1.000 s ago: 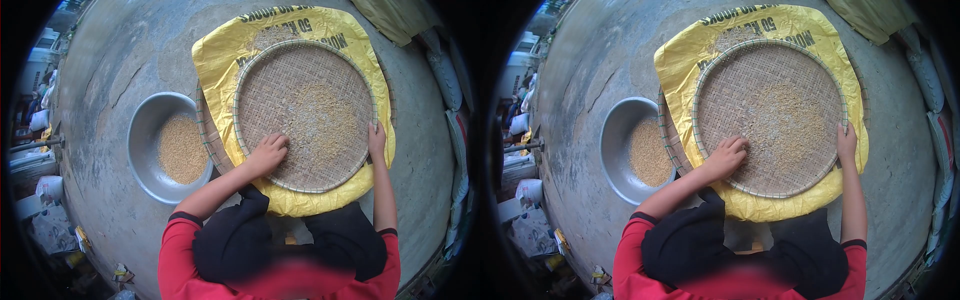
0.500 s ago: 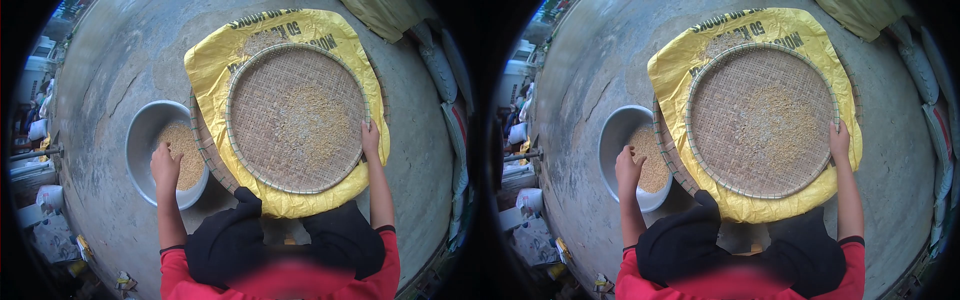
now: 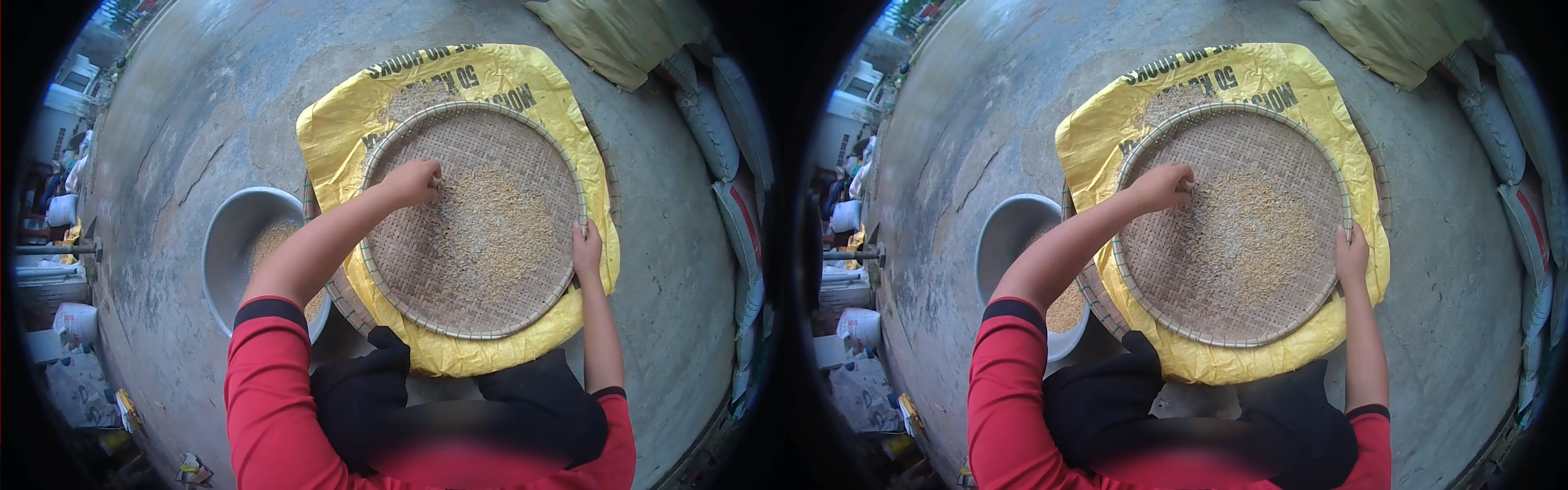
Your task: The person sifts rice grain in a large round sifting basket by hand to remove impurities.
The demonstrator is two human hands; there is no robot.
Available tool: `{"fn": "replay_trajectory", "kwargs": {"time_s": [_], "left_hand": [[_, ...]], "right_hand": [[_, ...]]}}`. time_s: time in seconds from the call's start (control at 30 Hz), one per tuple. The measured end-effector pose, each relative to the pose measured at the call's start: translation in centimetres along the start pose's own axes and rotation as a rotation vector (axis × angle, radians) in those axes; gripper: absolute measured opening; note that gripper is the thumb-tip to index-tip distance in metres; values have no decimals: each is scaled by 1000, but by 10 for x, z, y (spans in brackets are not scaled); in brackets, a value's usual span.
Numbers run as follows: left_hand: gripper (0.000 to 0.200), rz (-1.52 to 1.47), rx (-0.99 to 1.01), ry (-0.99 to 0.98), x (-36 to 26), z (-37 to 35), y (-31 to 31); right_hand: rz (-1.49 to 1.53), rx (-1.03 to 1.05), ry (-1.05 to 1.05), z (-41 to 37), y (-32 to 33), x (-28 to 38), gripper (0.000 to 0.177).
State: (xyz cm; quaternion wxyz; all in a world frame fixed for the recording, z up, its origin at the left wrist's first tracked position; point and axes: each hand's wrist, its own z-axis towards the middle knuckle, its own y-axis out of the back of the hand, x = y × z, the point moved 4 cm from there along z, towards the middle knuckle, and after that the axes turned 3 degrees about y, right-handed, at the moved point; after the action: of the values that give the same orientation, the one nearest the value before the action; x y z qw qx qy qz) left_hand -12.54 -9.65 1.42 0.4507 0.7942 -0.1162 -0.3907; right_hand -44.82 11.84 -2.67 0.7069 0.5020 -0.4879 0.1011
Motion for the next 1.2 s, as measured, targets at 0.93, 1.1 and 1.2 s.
{"fn": "replay_trajectory", "kwargs": {"time_s": [0.93, 1.1, 1.2], "left_hand": [[11, 154, -201, -244, -28, 39, -26], [13, -30, -259, -219, -15, 38, -27], [14, -160, -225, -210, -17, 35, -20]], "right_hand": [[-37, 135, -29, 8, 3, -6, 46], [114, 131, -65, 11, 4, -15, 44], [219, 79, -85, 6, 2, -17, 43]]}}
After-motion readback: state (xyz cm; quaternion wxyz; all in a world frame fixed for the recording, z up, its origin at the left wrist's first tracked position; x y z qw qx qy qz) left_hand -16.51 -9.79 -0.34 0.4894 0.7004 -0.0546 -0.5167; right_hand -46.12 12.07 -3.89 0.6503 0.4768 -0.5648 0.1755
